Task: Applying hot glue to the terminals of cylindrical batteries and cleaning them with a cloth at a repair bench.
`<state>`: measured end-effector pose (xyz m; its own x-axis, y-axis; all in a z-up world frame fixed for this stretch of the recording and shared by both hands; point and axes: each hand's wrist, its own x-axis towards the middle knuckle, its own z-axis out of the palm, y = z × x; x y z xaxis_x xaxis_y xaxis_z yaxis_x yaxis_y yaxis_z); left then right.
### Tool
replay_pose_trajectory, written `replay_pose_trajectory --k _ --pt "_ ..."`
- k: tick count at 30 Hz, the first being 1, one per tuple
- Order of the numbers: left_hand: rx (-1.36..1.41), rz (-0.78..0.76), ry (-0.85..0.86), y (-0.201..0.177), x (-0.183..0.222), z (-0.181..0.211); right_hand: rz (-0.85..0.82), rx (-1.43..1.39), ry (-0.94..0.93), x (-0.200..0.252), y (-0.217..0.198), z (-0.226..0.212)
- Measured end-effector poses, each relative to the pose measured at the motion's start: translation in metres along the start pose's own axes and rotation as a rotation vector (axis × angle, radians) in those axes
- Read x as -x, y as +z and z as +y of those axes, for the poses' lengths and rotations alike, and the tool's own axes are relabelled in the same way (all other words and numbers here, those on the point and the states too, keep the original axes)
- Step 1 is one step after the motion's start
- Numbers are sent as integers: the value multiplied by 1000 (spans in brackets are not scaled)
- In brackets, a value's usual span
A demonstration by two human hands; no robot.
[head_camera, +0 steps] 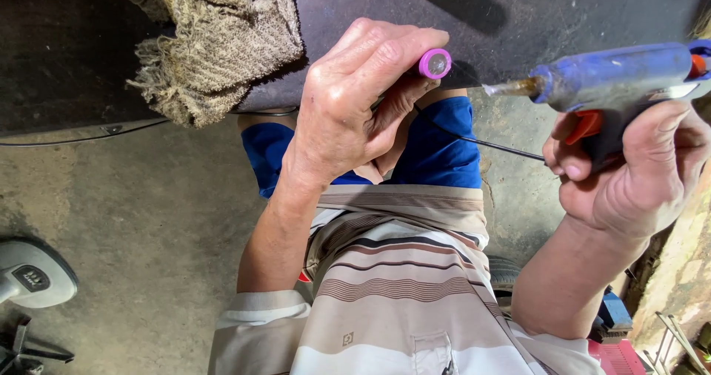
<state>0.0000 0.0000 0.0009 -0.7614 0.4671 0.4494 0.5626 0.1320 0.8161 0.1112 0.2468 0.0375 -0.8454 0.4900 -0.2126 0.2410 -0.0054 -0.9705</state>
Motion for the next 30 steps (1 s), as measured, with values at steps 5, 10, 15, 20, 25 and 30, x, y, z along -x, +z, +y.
replay_pose_trajectory --k 5,10,15,20,25,30 --pt "-49 35 -5 4 -1 2 -240 -369 83 -7 -18 12" --pt "-115 72 5 8 0 1 -501 -672 47 -12 -42 28" --pt "-171 81 10 9 1 2 -489 -807 -33 -1 -84 60" --pt "-216 87 -19 10 2 5 -297 -864 51 18 -103 87" --pt "-239 165 -33 13 7 24 -240 -884 129 40 -94 121" --pt "-367 448 158 61 22 63 21 -784 307 55 -76 128"
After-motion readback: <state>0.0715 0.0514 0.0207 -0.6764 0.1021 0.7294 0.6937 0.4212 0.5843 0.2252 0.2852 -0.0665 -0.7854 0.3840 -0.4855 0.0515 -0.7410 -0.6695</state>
